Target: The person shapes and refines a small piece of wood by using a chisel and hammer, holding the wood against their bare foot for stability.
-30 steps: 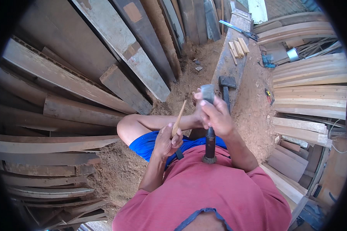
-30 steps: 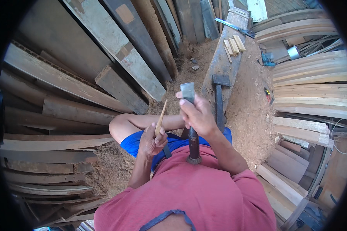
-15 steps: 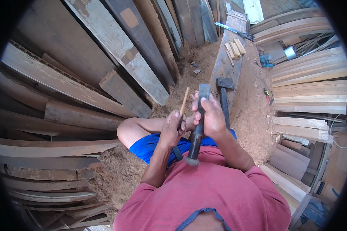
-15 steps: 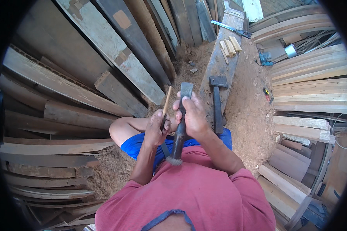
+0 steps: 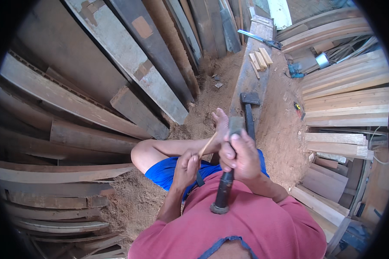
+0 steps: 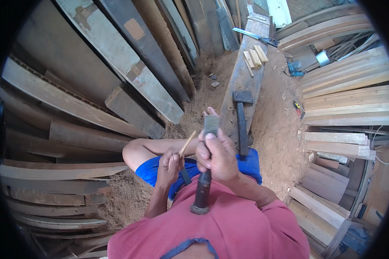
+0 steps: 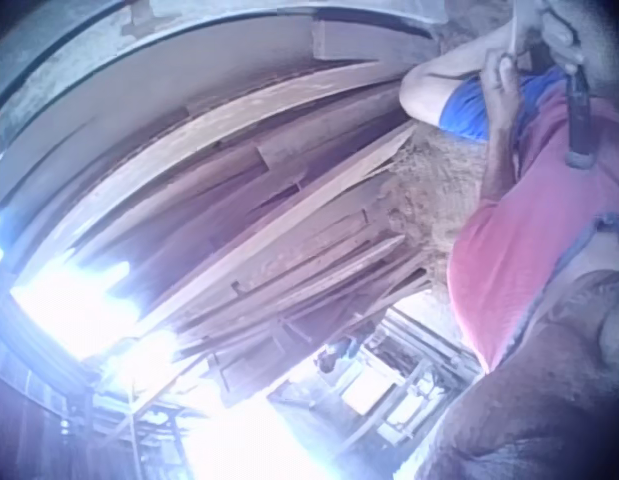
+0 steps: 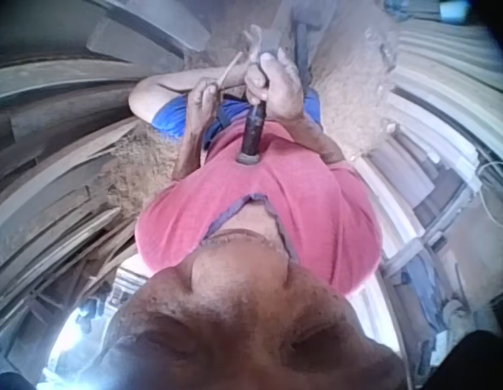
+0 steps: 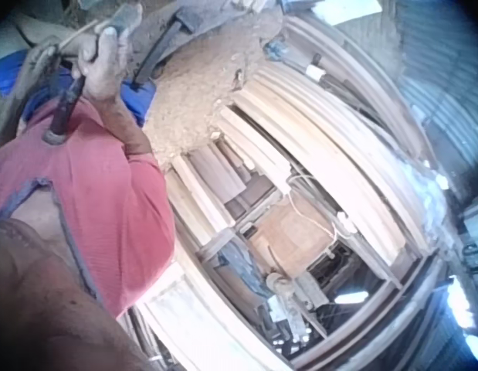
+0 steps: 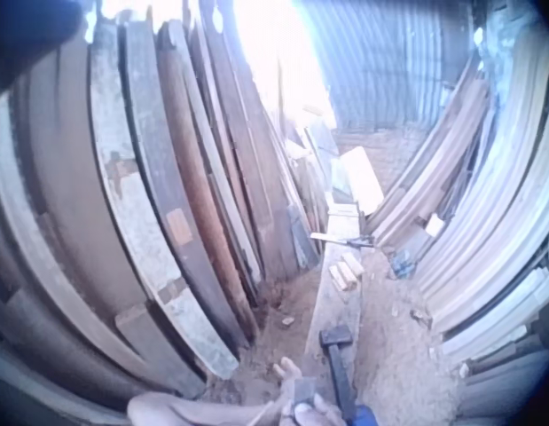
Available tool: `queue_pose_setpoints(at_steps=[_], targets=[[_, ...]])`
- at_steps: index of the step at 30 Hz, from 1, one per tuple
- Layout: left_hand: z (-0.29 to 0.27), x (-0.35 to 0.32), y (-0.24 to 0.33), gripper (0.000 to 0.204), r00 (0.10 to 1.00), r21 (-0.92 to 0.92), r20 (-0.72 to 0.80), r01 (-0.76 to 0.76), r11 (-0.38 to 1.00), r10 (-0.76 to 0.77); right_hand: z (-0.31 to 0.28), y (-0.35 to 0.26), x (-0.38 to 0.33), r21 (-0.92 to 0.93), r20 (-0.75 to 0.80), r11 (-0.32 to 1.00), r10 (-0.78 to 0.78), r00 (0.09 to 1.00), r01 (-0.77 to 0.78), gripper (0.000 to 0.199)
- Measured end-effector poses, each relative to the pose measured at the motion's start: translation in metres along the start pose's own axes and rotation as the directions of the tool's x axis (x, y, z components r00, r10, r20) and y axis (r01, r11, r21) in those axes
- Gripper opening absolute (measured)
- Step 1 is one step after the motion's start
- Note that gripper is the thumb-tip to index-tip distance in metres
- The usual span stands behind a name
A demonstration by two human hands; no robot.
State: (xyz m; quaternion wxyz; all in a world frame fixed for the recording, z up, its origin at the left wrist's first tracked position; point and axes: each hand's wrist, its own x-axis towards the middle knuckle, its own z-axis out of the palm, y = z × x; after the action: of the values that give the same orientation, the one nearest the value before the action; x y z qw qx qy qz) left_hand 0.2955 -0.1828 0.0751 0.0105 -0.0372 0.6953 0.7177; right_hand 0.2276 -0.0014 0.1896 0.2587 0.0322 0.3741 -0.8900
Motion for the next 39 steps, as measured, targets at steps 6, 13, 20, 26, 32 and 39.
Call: queue_pose_setpoints(at_steps=[6, 13, 20, 26, 32, 39], targets=[[0.007, 0.003, 0.008, 0.018, 1.0, 0.047, 0.025, -0.009, 0.999, 0.008, -0.031, 0.001, 0.024, -0.175, -0.13, 0.984, 0.012, 0.991, -0.035, 0.013], [0.019, 0.033, 0.034, 0.02, 0.978, -0.163, 0.208, 0.033, 0.986, 0.001, -0.027, 0.015, 0.037, -0.24, 0.015, 0.968, 0.083, 0.996, -0.077, 0.021], [0.016, 0.056, 0.015, 0.023, 0.976, -0.45, 0.155, 0.205, 0.869, -0.15, -0.015, 0.018, 0.038, 0.224, -0.011, 0.969, 0.106, 0.994, -0.101, 0.016], [0.013, 0.047, 0.012, 0.02, 0.999, -0.15, 0.027, -0.021, 0.988, 0.025, 0.009, 0.037, 0.018, 0.118, 0.097, 0.955, 0.261, 0.96, -0.272, 0.017], [0.023, 0.029, 0.036, 0.023, 1.0, -0.084, -0.019, 0.005, 0.996, -0.007, 0.009, 0.029, 0.006, 0.047, 0.08, 0.973, 0.223, 0.972, -0.227, 0.02], [0.026, 0.029, 0.041, 0.021, 0.985, 0.048, -0.019, -0.169, 0.984, 0.17, 0.007, 0.022, -0.001, -0.037, 0.11, 0.991, 0.134, 0.985, -0.13, 0.022]])
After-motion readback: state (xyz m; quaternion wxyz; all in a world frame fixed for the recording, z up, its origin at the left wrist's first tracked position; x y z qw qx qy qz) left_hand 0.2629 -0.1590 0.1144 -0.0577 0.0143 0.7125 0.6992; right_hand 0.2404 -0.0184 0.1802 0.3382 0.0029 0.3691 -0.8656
